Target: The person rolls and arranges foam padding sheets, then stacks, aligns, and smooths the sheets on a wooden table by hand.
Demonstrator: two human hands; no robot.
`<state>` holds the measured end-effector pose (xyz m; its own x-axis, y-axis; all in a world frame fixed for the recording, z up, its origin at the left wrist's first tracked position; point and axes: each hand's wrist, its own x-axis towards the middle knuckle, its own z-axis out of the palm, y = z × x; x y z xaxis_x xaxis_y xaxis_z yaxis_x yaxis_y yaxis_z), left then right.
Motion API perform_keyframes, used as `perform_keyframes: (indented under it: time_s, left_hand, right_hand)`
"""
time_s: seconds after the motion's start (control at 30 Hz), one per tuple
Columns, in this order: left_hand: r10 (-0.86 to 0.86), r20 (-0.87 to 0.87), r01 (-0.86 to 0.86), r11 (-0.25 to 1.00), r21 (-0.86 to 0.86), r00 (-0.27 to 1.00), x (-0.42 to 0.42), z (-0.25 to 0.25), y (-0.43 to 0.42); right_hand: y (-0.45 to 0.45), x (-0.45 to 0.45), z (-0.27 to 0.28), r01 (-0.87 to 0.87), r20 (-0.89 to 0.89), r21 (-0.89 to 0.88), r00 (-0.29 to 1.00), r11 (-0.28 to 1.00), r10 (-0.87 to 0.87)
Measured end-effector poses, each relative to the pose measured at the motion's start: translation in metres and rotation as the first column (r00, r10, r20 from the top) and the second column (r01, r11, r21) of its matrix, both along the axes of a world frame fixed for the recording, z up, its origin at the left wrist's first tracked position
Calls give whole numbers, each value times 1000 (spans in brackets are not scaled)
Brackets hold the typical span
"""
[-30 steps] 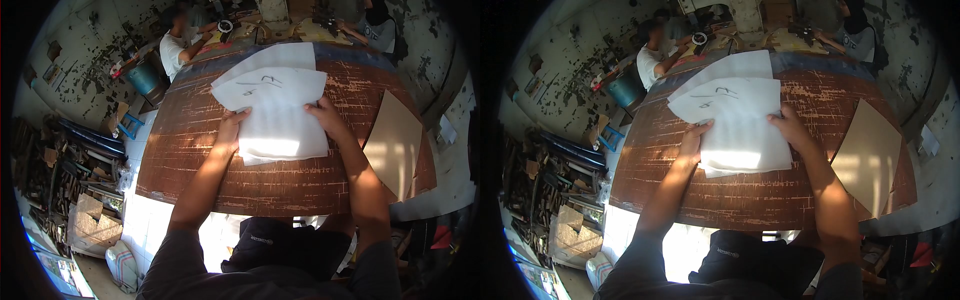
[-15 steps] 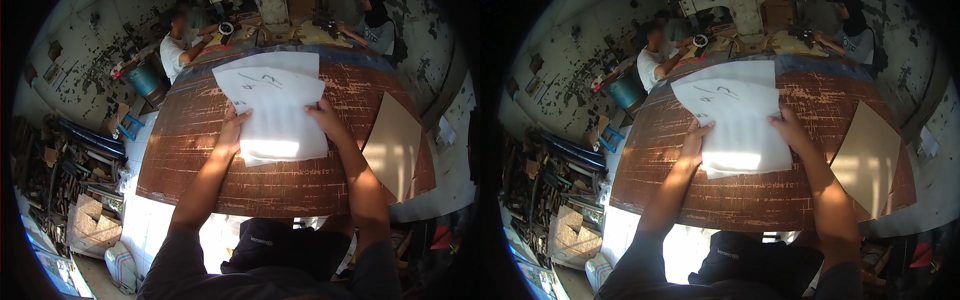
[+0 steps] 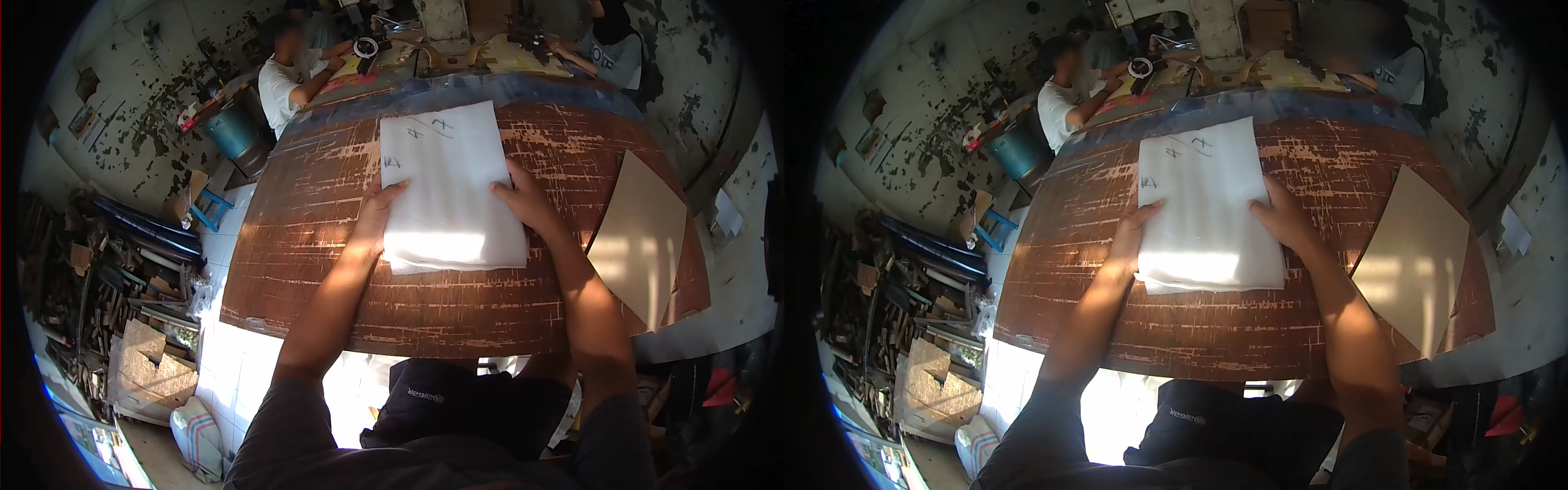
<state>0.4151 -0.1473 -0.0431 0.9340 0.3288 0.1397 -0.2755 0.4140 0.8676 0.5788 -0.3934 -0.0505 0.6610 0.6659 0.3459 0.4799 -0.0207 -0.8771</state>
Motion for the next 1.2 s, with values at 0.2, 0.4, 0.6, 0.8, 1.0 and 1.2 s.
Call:
perform_keyframes:
  time_s: [0.2, 0.4, 0.6, 0.8, 1.0, 1.2]
  left_hand:
    - [7, -17, -8, 999, -44, 1000, 0, 1, -1]
    - [-16, -25, 15, 999, -43, 1000, 0, -1, -1]
    - [16, 21, -16, 1000, 4, 1000, -1, 1, -4]
    - [-29, -2, 29, 1000, 9, 1000, -4, 6, -7]
    - [-176, 2, 176, 979, -106, 984, -7, 12, -8]
    - [-69, -95, 74, 996, 41, 993, -4, 6, -9]
  right_hand:
    - [4, 5, -7, -11, -19, -2, 1000, 1000, 11]
    - [7, -1, 0, 10, -40, 44, 999, 999, -8]
    - [3, -2, 12, -51, -156, 93, 986, 994, 65]
    - [-2, -8, 25, -18, -458, 279, 876, 960, 150]
    - [-2, -11, 21, -16, -464, 101, 884, 995, 61]
    - [0, -7, 14, -15, -336, 132, 940, 991, 59]
